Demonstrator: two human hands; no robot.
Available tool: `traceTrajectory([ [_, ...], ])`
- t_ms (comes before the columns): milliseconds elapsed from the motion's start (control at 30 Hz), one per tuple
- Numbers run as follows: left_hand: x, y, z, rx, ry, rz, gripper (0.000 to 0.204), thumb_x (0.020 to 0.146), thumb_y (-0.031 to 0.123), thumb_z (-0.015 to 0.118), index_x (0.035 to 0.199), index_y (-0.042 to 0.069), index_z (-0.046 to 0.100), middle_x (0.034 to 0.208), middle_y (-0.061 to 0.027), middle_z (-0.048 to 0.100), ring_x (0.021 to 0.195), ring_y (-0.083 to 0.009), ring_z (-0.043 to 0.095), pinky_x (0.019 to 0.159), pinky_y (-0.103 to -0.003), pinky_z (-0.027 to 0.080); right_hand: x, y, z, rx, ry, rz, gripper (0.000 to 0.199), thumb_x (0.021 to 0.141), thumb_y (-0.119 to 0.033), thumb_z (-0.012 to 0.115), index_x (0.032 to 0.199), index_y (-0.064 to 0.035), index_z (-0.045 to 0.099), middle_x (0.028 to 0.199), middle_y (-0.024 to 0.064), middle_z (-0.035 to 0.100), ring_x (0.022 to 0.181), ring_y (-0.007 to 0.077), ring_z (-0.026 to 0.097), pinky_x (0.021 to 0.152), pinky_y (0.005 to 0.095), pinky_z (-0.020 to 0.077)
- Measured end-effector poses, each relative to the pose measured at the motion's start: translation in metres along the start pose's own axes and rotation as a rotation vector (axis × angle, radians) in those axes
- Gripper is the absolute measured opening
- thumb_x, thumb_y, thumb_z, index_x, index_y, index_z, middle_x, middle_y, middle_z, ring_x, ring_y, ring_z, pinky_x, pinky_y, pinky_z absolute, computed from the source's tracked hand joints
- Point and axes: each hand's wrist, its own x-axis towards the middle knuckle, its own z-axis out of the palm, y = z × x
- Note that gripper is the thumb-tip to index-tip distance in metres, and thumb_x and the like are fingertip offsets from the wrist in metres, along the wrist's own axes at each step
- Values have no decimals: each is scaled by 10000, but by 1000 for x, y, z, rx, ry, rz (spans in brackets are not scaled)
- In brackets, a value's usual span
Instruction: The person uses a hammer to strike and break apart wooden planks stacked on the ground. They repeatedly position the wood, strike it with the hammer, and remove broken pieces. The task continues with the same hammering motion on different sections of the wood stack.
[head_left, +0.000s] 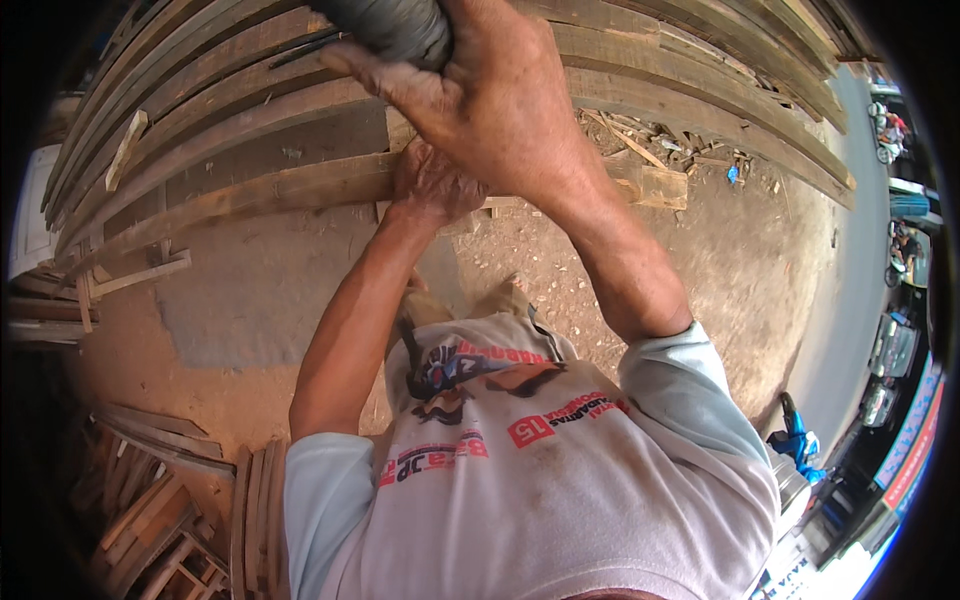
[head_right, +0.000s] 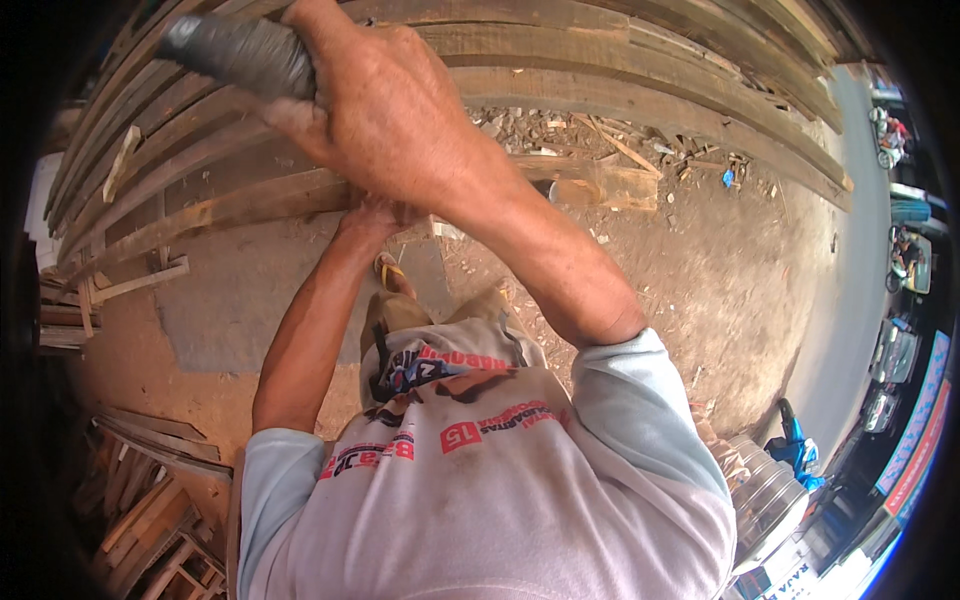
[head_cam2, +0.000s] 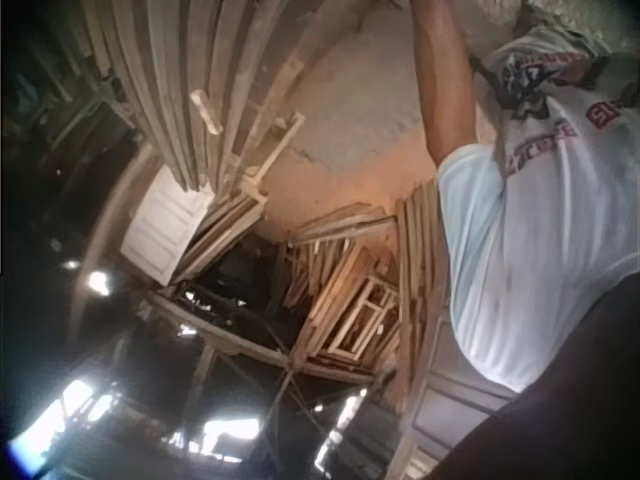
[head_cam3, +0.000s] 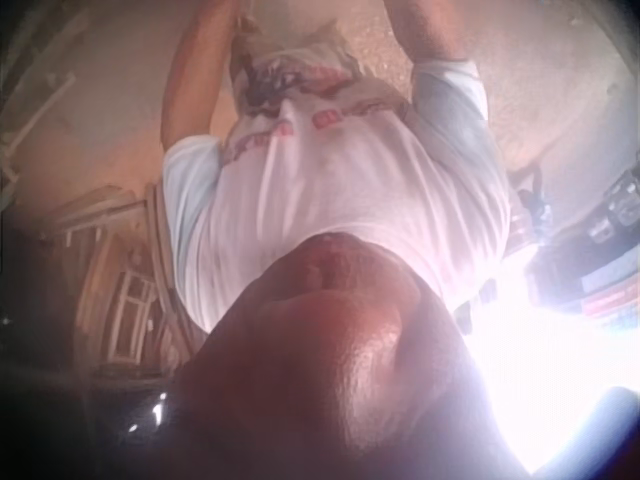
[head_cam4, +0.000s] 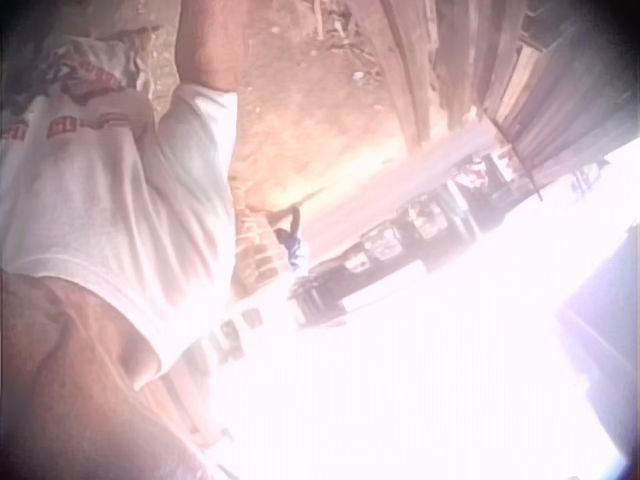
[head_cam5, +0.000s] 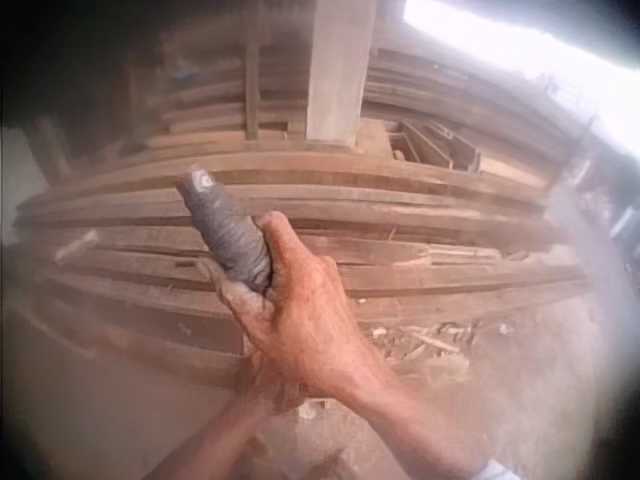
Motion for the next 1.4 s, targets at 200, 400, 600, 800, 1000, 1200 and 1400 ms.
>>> traceTrajectory([
  [200,4,6,3,119,131,9,659,966,718,489,1013,86,669,935,-147,726,928,-346,710,867,-506,521,33,9,-36,184,28,165,359,976,-277,754,1064,47,627,801,62,668,766,121,580,702,331,511],
  [400,4,3,7,103,90,-17,660,962,731,479,1004,97,657,924,-137,715,950,-337,703,888,-501,511,38,-1,-32,76,-28,268,324,974,-261,755,1002,33,623,772,46,633,742,112,534,692,315,497],
  [600,2,5,3,35,24,-25,742,970,761,415,1153,91,675,1007,-198,733,1055,-345,686,1016,-494,433,4,-6,-7,74,147,154,310,935,-183,783,1099,-11,585,822,146,697,761,197,700,667,359,546],
  [800,3,-1,-18,-24,14,146,635,988,654,488,1246,97,649,1118,-203,707,1131,-346,659,1056,-500,422,-25,-15,9,-95,187,-71,407,818,-135,790,1124,-52,535,838,160,691,741,318,724,609,431,562],
  [1000,-28,21,-35,212,193,246,576,997,569,545,1317,97,625,1204,-204,683,1192,-345,636,1083,-504,417,-51,-25,32,-171,304,-254,307,707,-90,713,972,-67,560,712,83,572,598,268,651,499,393,523],
  [1200,-33,1,-2,276,274,276,602,1003,438,636,1466,91,474,1382,-162,570,1292,-315,559,1126,-492,420,-77,-37,52,-331,272,-356,222,752,-195,684,933,-104,594,687,13,502,583,151,619,481,301,510],
  [1400,-26,18,-17,78,153,184,738,942,522,685,1466,52,463,1393,-182,572,1292,-334,560,1120,-504,423,-64,-28,34,-194,209,-281,262,772,-160,737,936,-79,549,744,87,596,645,291,670,550,404,543],
])
